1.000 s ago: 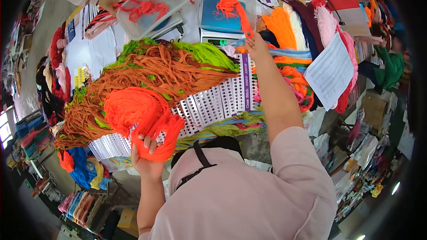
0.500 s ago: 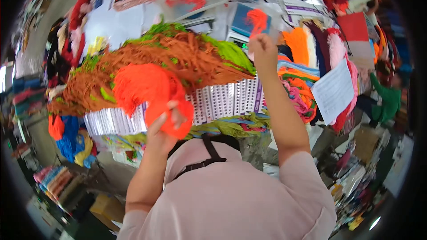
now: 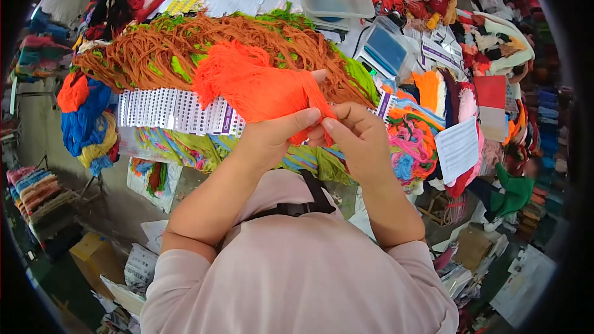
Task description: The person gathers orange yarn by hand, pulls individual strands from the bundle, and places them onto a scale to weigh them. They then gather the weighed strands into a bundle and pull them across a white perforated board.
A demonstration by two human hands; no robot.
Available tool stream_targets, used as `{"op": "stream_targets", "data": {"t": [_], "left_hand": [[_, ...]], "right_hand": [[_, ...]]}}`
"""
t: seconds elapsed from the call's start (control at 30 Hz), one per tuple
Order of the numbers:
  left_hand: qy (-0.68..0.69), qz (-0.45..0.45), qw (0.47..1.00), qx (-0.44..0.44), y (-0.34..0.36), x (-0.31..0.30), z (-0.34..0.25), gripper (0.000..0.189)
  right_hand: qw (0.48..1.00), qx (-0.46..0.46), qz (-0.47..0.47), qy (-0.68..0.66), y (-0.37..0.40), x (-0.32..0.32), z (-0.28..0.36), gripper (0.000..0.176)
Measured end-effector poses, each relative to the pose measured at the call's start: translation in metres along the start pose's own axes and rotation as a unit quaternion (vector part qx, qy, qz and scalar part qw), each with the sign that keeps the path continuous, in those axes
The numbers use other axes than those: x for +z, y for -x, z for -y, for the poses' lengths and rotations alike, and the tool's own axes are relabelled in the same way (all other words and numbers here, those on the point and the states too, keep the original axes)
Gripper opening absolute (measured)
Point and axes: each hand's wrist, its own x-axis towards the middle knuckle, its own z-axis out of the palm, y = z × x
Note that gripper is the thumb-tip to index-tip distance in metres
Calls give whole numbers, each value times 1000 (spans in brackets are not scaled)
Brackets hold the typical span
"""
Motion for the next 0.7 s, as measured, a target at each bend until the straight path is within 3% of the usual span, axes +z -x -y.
{"op": "stream_targets", "data": {"t": [0.3, 0.37, 0.47, 0.5, 0.57, 0.6, 0.67, 0.7], "left_hand": [[32, 68, 997, -28, 34, -13, -24, 55], [-1, 43, 999, -28, 38, -12, -29, 61], [15, 19, 1000, -11, 41, -8, -34, 55], [15, 22, 1000, -12, 39, -12, -34, 55], [82, 156, 984, 40, 33, -29, -34, 43], [82, 160, 983, 39, 33, -33, -36, 43], [181, 239, 949, -94, 35, -43, -38, 37], [180, 240, 949, -95, 32, -53, -34, 37]], "right_hand": [[997, -17, 25, -76, 24, 40, -2, 11], [996, -22, 19, -85, 27, 47, -3, 11], [994, -45, 16, -95, 26, 51, -7, 12], [995, -73, -25, -60, 23, 52, -7, 12], [988, -99, -103, -61, 14, 49, -6, 13], [987, -102, -105, -61, 12, 41, -2, 13], [974, 20, 182, -133, 14, 20, 7, 17], [964, 77, 254, -10, 21, 18, 18, 21]]}}
